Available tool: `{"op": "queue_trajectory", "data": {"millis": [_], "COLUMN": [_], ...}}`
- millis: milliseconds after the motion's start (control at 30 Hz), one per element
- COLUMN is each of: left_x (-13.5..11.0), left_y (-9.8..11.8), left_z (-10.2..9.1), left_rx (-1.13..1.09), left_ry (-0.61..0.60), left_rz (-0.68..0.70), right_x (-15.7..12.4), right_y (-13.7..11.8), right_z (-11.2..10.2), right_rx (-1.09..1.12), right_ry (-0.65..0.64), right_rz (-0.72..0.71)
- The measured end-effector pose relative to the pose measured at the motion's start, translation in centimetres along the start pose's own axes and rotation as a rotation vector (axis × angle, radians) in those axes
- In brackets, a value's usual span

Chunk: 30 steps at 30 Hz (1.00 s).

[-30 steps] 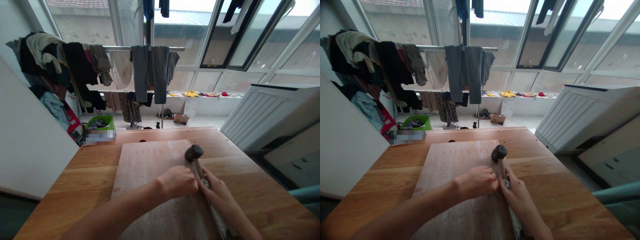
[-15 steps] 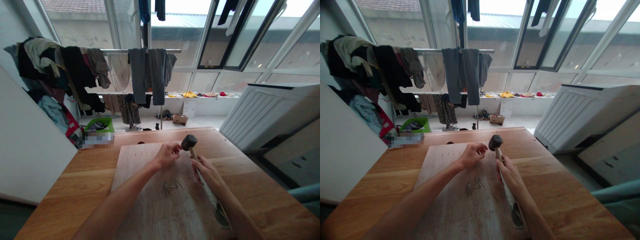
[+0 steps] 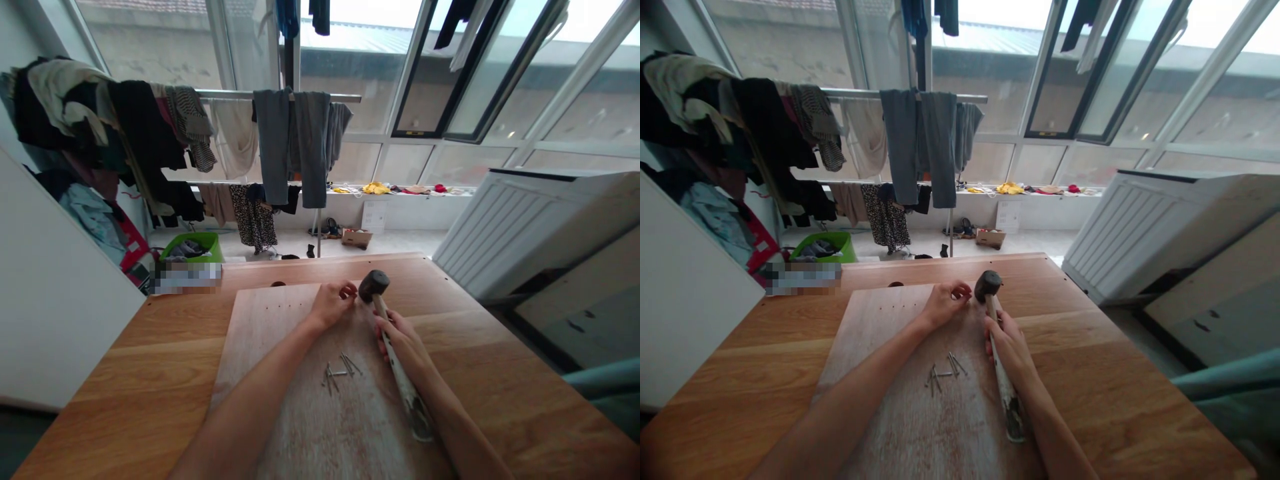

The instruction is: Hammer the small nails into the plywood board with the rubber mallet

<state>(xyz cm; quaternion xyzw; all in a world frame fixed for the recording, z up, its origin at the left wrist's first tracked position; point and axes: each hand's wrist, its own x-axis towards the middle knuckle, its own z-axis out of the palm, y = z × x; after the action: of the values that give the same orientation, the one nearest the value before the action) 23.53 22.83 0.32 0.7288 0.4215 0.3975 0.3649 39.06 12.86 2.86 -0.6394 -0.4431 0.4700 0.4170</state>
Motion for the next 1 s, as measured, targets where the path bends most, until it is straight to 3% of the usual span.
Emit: {"op": "queue_trajectory", "data": {"millis": [567, 867, 1000], "left_x": [0.1, 0.1, 0.0], "left_y": [-0.6, -0.6, -0.4], "left_z": [0.6, 0.7, 0.6], "left_rx": [0.061, 0.061, 0.072], "left_ry": [0.013, 0.011, 0.020], "left_rz": [0.007, 0.003, -0.002], "right_x": [-1.5, -2.4, -2.3], "right_y": [-0.4, -1.2, -1.1], "right_z": [-0.3, -0.7, -0.6], "right_rx": [0.214, 0.029, 0.067], "right_ry": [-0.037, -0.086, -0.076], "right_rz": [-0.123, -0.125, -0.138]}}
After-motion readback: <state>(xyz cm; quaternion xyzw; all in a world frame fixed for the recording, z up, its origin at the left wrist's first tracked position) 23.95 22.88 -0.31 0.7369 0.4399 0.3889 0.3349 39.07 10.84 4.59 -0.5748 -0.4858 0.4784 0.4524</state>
